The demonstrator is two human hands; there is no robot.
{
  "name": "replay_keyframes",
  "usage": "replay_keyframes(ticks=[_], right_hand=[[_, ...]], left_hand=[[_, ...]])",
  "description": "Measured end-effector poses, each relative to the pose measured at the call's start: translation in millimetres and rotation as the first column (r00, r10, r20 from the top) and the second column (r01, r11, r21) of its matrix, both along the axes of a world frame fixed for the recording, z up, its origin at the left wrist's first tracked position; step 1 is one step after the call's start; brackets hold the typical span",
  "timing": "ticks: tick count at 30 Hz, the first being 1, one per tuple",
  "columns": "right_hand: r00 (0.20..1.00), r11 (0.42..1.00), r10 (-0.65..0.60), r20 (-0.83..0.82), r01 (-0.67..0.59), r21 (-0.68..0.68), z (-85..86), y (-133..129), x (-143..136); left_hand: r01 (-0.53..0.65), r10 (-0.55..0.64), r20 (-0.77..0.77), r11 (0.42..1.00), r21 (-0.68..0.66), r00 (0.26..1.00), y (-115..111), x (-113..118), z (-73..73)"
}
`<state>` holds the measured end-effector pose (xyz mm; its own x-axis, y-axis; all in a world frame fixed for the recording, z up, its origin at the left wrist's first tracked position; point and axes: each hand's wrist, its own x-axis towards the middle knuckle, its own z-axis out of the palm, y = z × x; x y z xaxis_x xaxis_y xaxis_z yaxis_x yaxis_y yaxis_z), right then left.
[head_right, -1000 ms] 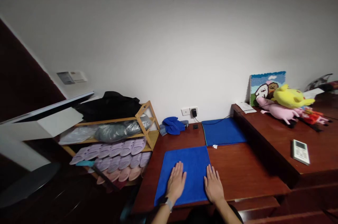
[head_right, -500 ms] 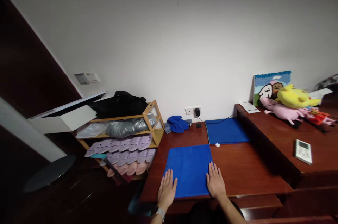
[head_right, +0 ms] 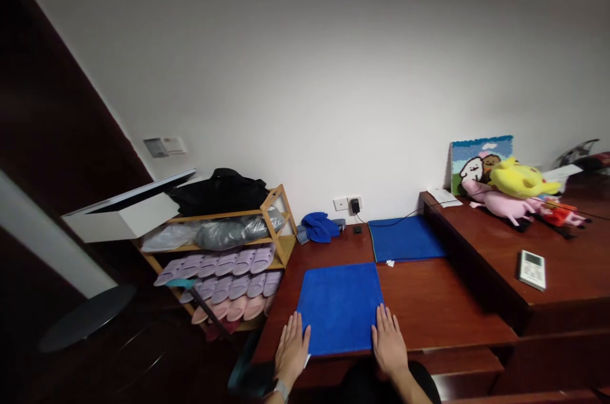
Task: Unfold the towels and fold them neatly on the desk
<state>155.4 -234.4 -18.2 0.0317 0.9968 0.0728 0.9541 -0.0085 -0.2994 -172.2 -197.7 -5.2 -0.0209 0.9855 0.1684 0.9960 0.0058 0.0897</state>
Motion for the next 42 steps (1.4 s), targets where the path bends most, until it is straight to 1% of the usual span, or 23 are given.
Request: replay_keyframes(ticks=[1,3,5,7,8,9,10,11,12,13,16,18,20,21,23,26,30,33,36,38,39,41,42], right_hand=[[1.000,1.000,0.004,-0.004,-0.004,0.017,-1.7,0.7,0.4],[1.000,0.999,0.010,-0.007,-0.010,0.053,-5.1,2.1,0.8],[1.000,0.997,0.011,-0.003,-0.011,0.078,-8.1,2.6,1.2],[1.000,0.996,0.018,0.015,-0.020,0.087,-10.5,2.2,1.8],[0.999,0.996,0.023,0.026,-0.025,0.089,-11.7,1.9,2.2],[0.999,0.995,0.026,0.034,-0.029,0.091,-12.8,1.6,2.6],[0.999,0.995,0.029,0.038,-0.032,0.095,-14.0,1.5,3.1],[0.999,0.995,0.031,0.040,-0.035,0.098,-15.1,1.4,3.5],[0.999,0.994,0.033,0.039,-0.037,0.103,-16.1,1.4,3.9],[0.999,0.994,0.037,0.038,-0.040,0.105,-16.8,1.4,4.2],[0.999,0.994,0.040,0.029,-0.043,0.100,-16.3,0.8,4.2],[0.999,0.996,0.032,0.013,-0.033,0.081,-13.8,-0.3,3.6],[1.000,0.998,0.030,-0.006,-0.029,0.061,-10.8,-1.9,2.8],[0.999,0.998,0.028,-0.016,-0.027,0.052,-9.5,-2.7,2.5],[0.999,0.999,0.022,-0.036,-0.020,0.035,-7.3,-3.6,2.2],[0.998,1.000,0.007,-0.055,-0.007,-0.008,-1.6,0.7,3.9],[0.997,1.000,0.010,-0.072,-0.011,-0.017,17.1,22.4,8.3],[0.997,0.999,-0.006,-0.075,0.002,-0.053,29.4,43.3,9.9],[0.998,0.995,-0.007,-0.066,0.001,-0.096,27.2,55.4,9.6],[0.998,0.997,0.009,-0.069,-0.014,-0.080,19.8,57.1,9.0],[0.997,0.998,0.015,-0.071,-0.019,-0.065,16.1,56.8,8.8],[0.998,0.999,0.017,-0.066,-0.020,-0.050,10.7,55.4,8.6],[0.998,0.999,0.016,-0.059,-0.019,-0.050,9.3,54.8,8.8]], left_hand=[[0.022,-0.022,0.005,1.000,0.018,1.000,-0.2,7.3,3.0],[0.111,-0.112,0.025,0.993,0.037,0.993,-2.2,34.0,9.3],[0.259,-0.260,0.053,0.966,0.018,0.964,-5.6,73.1,14.4],[0.399,-0.396,0.085,0.917,-0.020,0.914,-8.8,113.4,17.5],[0.428,-0.423,0.100,0.903,-0.043,0.901,-9.7,129.4,18.3],[0.440,-0.431,0.114,0.896,-0.065,0.895,-10.0,140.5,18.8],[0.431,-0.419,0.124,0.898,-0.087,0.899,-9.7,145.5,19.0],[0.405,-0.391,0.127,0.908,-0.108,0.912,-9.1,144.0,19.0],[0.366,-0.352,0.124,0.922,-0.126,0.928,-8.3,136.1,18.9],[0.321,-0.307,0.116,0.936,-0.141,0.945,-7.7,122.4,18.8],[0.169,-0.158,0.083,0.975,-0.144,0.984,-8.6,60.3,18.0],[0.095,-0.087,0.066,0.987,-0.127,0.994,-11.5,18.2,16.4],[0.061,-0.056,0.051,0.992,-0.111,0.997,-14.9,-12.2,12.7],[0.059,-0.055,0.045,0.993,-0.103,0.997,-16.3,-21.7,10.0],[0.069,-0.067,0.038,0.995,-0.078,0.997,-17.9,-30.9,3.4],[0.074,-0.073,0.034,0.997,-0.032,0.997,-17.4,-30.9,-6.5],[0.075,-0.075,0.030,0.997,-0.010,0.997,-15.2,-31.2,-13.7],[0.067,-0.066,0.027,0.997,-0.040,0.997,-14.0,-35.9,-14.3],[0.035,-0.035,0.025,0.999,-0.008,0.999,-8.2,-31.0,-8.3],[0.050,-0.052,0.042,0.998,0.042,0.998,0.1,-12.0,0.9],[0.084,-0.087,0.058,0.995,0.057,0.995,5.5,3.9,6.6],[0.204,-0.208,0.098,0.978,0.049,0.973,17.2,47.8,17.8],[0.289,-0.291,0.119,0.957,0.030,0.949,22.9,74.0,22.0]])
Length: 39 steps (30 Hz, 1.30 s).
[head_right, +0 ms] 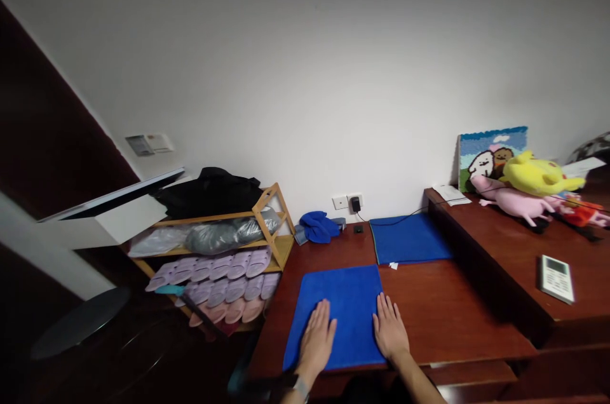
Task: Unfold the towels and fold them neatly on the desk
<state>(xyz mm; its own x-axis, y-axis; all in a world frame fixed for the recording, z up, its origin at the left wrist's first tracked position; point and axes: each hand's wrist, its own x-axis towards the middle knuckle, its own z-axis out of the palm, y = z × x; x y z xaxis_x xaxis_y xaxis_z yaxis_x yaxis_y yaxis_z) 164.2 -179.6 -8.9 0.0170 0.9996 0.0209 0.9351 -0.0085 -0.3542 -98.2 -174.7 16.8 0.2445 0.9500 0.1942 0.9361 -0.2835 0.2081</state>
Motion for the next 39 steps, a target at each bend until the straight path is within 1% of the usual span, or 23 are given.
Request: replay_keyframes(ticks=[2,4,5,6,7,8,9,10,12,15,17,18,20,23,26,28,31,33,35,36,37,39], right_hand=[[1.000,1.000,0.002,0.014,-0.002,-0.006,-1.2,-0.4,1.0],[1.000,1.000,0.016,0.020,-0.016,-0.006,-2.2,0.0,2.5],[0.999,1.000,0.025,0.020,-0.025,-0.003,-3.0,0.4,3.3],[0.999,0.999,0.033,0.019,-0.033,0.003,-3.7,0.7,4.0],[0.999,0.999,0.035,0.019,-0.035,0.009,-4.2,0.9,4.4],[0.999,0.999,0.030,0.018,-0.030,0.014,-4.2,1.0,4.6],[1.000,1.000,0.020,0.018,-0.021,0.016,-3.7,0.9,4.4],[1.000,1.000,0.011,0.017,-0.011,0.013,-2.4,0.6,4.0],[1.000,1.000,-0.004,0.019,0.004,-0.003,1.4,-0.4,2.8],[1.000,1.000,-0.011,0.023,0.012,-0.026,6.2,-2.5,1.6],[1.000,1.000,-0.017,0.020,0.017,-0.025,6.5,-3.4,1.4],[1.000,1.000,-0.019,0.021,0.020,-0.023,6.1,-3.3,1.4],[0.999,0.999,-0.026,0.031,0.027,-0.027,5.7,-1.1,1.0],[0.998,0.999,-0.026,0.053,0.028,-0.035,10.8,9.3,-0.8],[0.998,0.999,-0.017,0.066,0.020,-0.048,19.9,25.8,-2.9],[0.997,0.997,-0.027,0.071,0.033,-0.074,22.3,35.4,-3.5],[0.997,0.997,-0.036,0.064,0.040,-0.062,16.9,42.5,-2.9],[0.998,0.999,-0.033,0.054,0.034,-0.028,11.6,42.8,-2.4],[0.998,0.999,-0.034,0.045,0.035,-0.013,9.0,41.8,-2.3],[0.998,0.999,-0.035,0.042,0.036,-0.014,8.9,41.3,-2.4],[0.999,0.999,-0.036,0.041,0.037,-0.017,9.4,41.0,-2.4],[0.999,0.999,-0.034,0.040,0.035,-0.025,10.4,40.9,-2.1]], left_hand=[[0.167,-0.167,0.018,0.985,-0.051,0.986,9.8,53.1,3.3],[0.236,-0.234,0.031,0.967,-0.097,0.972,16.6,95.9,-0.5],[0.247,-0.244,0.035,0.962,-0.116,0.969,19.0,109.9,-4.0],[0.247,-0.243,0.040,0.961,-0.127,0.969,20.9,117.8,-7.9],[0.239,-0.235,0.043,0.962,-0.133,0.971,22.5,119.2,-11.5],[0.224,-0.220,0.043,0.965,-0.133,0.974,23.7,114.4,-14.3],[0.199,-0.196,0.040,0.971,-0.131,0.980,24.7,103.9,-16.0],[0.161,-0.159,0.029,0.979,-0.127,0.987,25.5,88.6,-16.5],[0.051,-0.053,-0.007,0.991,-0.127,0.999,26.6,47.7,-14.5],[-0.125,0.119,-0.065,0.986,-0.111,0.991,26.6,-19.2,-10.8],[-0.200,0.193,-0.086,0.977,-0.074,0.977,25.5,-53.8,-11.9],[-0.218,0.213,-0.092,0.974,-0.054,0.973,24.7,-65.8,-13.7],[-0.223,0.220,-0.095,0.974,-0.028,0.971,23.2,-78.8,-18.4],[-0.224,0.222,-0.090,0.974,-0.016,0.971,22.4,-79.6,-24.2],[-0.225,0.223,-0.078,0.974,-0.012,0.972,22.5,-76.8,-27.3],[-0.217,0.216,-0.070,0.976,-0.008,0.974,22.4,-79.2,-29.3],[-0.219,0.218,-0.079,0.976,-0.006,0.973,23.7,-85.9,-31.2],[-0.230,0.230,-0.095,0.973,0.010,0.968,27.5,-84.0,-28.4],[-0.228,0.232,-0.090,0.972,0.054,0.969,34.3,-68.3,-21.0],[-0.212,0.218,-0.076,0.974,0.077,0.973,38.2,-53.7,-16.2],[-0.184,0.190,-0.058,0.979,0.090,0.980,42.2,-34.6,-11.1],[-0.086,0.087,-0.016,0.994,0.071,0.996,48.7,13.8,-2.4]])
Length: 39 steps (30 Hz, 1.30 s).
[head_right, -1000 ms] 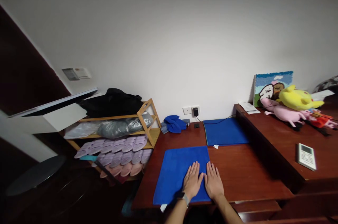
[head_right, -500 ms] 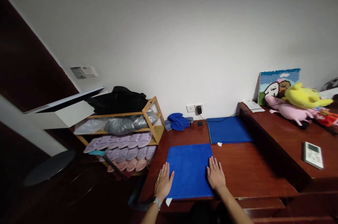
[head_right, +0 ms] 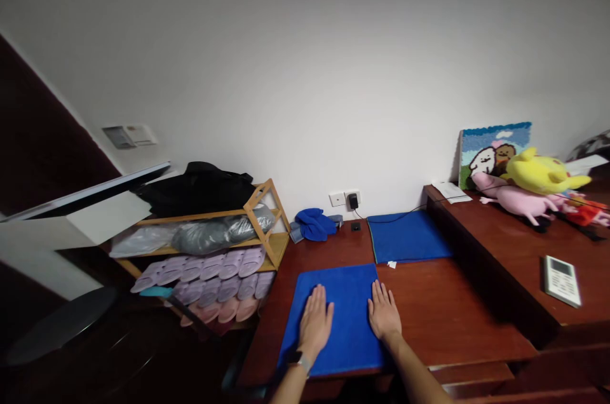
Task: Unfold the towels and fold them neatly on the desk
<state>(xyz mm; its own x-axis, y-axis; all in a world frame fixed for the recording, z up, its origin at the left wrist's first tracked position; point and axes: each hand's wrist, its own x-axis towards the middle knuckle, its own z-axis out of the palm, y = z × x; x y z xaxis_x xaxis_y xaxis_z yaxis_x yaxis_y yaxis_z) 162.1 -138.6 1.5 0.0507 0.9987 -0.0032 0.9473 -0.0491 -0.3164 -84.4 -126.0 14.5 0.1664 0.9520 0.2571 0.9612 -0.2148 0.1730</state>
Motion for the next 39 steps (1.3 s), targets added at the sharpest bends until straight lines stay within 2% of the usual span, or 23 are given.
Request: replay_keyframes(ticks=[4,6,8,11,15,20,24,27,31,37,39], right_hand=[[0.999,0.999,0.031,0.030,-0.030,-0.011,-3.5,0.5,2.8],[0.997,0.999,0.052,0.063,-0.051,-0.014,-6.3,0.4,4.1],[0.995,0.998,0.056,0.081,-0.055,-0.021,-6.7,0.3,4.3],[0.997,0.999,0.033,0.073,-0.030,-0.033,-2.2,-0.4,2.9],[1.000,1.000,0.010,0.029,-0.010,-0.021,3.2,-1.6,1.0],[1.000,1.000,-0.005,-0.026,0.005,0.011,-2.0,-0.9,1.6],[1.000,1.000,-0.003,-0.023,0.003,0.023,-8.8,0.6,2.1],[1.000,1.000,-0.004,-0.017,0.004,0.018,-14.7,1.4,2.5],[1.000,1.000,0.001,-0.006,-0.001,-0.016,-15.0,9.9,5.0],[1.000,0.999,0.009,-0.002,-0.009,-0.042,12.3,54.3,3.6],[1.000,0.998,-0.001,0.008,0.002,-0.056,16.5,67.0,1.3]], left_hand=[[0.291,-0.281,0.095,0.950,-0.116,0.955,5.1,96.3,3.1],[0.339,-0.324,0.111,0.926,-0.164,0.940,5.3,121.4,-1.6],[0.337,-0.323,0.101,0.922,-0.192,0.941,4.8,125.6,-6.4],[0.311,-0.302,0.074,0.930,-0.199,0.951,3.9,102.3,-7.7],[0.196,-0.195,0.026,0.958,-0.209,0.980,6.4,47.3,-0.4],[0.010,-0.015,-0.023,0.977,-0.215,1.000,14.8,-27.7,2.8],[-0.049,0.041,-0.043,0.979,-0.200,0.998,17.6,-71.4,-1.6],[-0.060,0.053,-0.041,0.982,-0.177,0.998,17.6,-84.9,-7.8],[-0.068,0.065,-0.027,0.989,-0.129,0.998,18.0,-86.9,-16.0],[-0.057,0.057,-0.003,0.991,-0.120,0.998,18.0,-86.3,-17.0],[-0.055,0.056,-0.001,0.992,-0.115,0.998,18.4,-88.0,-19.3]])
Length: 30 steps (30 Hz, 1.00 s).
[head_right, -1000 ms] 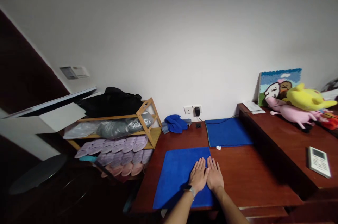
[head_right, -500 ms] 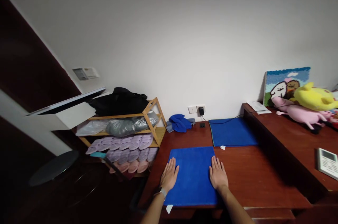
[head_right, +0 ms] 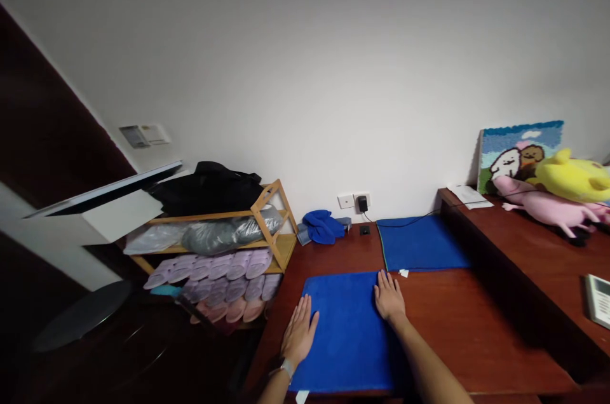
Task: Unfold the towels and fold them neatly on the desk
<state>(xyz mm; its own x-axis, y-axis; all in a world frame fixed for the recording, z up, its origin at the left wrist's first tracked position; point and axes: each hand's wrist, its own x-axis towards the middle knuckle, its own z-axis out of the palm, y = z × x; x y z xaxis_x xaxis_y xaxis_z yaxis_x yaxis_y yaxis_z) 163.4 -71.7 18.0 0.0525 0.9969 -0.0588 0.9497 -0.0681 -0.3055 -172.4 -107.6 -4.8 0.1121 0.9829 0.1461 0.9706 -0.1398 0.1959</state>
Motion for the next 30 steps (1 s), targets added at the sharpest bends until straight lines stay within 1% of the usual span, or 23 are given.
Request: replay_keyframes(ticks=[2,6,8,9,10,12,14,15,16,17,18,19,20,21,23,26,28,30], right_hand=[[1.000,1.000,-0.008,0.002,0.008,0.011,-1.0,6.3,-1.8],[1.000,0.999,-0.007,-0.021,0.008,0.036,-5.4,5.8,-2.8],[0.999,0.999,-0.009,-0.035,0.010,0.031,-3.6,4.7,-2.8],[0.999,1.000,-0.011,-0.042,0.013,0.027,-1.9,4.6,-2.7],[0.999,1.000,-0.015,-0.050,0.016,0.023,0.2,4.8,-2.6],[0.997,0.999,-0.025,-0.072,0.026,0.019,4.1,5.5,-2.0],[0.995,0.999,-0.029,-0.097,0.031,0.022,7.0,5.9,-1.0],[0.993,0.999,-0.025,-0.113,0.028,0.026,8.0,6.0,-0.3],[0.991,0.999,-0.019,-0.130,0.023,0.030,8.7,6.0,0.3],[0.989,0.999,-0.010,-0.146,0.016,0.034,9.2,6.1,0.9],[0.987,0.999,-0.003,-0.159,0.009,0.036,9.3,6.1,1.5],[0.985,0.999,0.000,-0.170,0.006,0.037,9.2,6.3,1.9],[0.984,0.999,0.000,-0.180,0.007,0.038,8.8,6.6,2.2],[0.982,0.999,-0.003,-0.189,0.011,0.039,8.2,7.0,2.4],[0.978,0.999,-0.007,-0.211,0.017,0.046,7.2,8.0,2.4],[0.967,0.997,-0.007,-0.254,0.025,0.067,7.6,9.7,2.1],[0.952,0.995,-0.012,-0.306,0.043,0.095,10.1,10.5,3.0],[0.934,0.989,-0.027,-0.356,0.077,0.126,14.4,9.6,5.7]], left_hand=[[-0.007,0.008,-0.010,1.000,0.021,1.000,0.8,-4.4,-4.8],[0.004,0.001,-0.066,0.997,0.072,0.998,4.5,-14.7,-12.8],[0.029,-0.019,-0.092,0.993,0.114,0.996,9.6,-7.1,-10.9],[0.052,-0.038,-0.099,0.988,0.142,0.994,13.3,3.7,-8.2],[0.087,-0.071,-0.103,0.982,0.169,0.992,17.9,19.9,-4.6],[0.200,-0.185,-0.099,0.962,0.185,0.978,28.8,65.9,4.1],[0.325,-0.316,-0.080,0.937,0.129,0.945,40.6,119.5,12.3],[0.349,-0.344,-0.066,0.934,0.082,0.936,46.5,143.2,15.5],[0.354,-0.352,-0.054,0.935,0.028,0.934,52.5,161.5,18.0],[0.339,-0.340,-0.044,0.940,-0.023,0.939,58.6,172.6,19.6],[0.309,-0.312,-0.038,0.949,-0.065,0.949,64.7,175.4,20.4],[0.271,-0.276,-0.036,0.958,-0.095,0.961,70.9,169.8,20.4],[0.228,-0.234,-0.038,0.967,-0.110,0.972,76.9,156.4,19.6],[0.181,-0.186,-0.042,0.977,-0.113,0.982,82.3,136.7,18.1],[0.063,-0.070,-0.073,0.994,-0.094,0.995,90.7,86.3,14.0],[-0.069,0.062,-0.113,0.996,-0.058,0.992,96.1,11.0,7.7],[-0.156,0.146,-0.136,0.986,-0.065,0.980,95.1,-27.0,3.6],[-0.237,0.226,-0.161,0.970,-0.048,0.961,88.5,-55.2,-1.8]])
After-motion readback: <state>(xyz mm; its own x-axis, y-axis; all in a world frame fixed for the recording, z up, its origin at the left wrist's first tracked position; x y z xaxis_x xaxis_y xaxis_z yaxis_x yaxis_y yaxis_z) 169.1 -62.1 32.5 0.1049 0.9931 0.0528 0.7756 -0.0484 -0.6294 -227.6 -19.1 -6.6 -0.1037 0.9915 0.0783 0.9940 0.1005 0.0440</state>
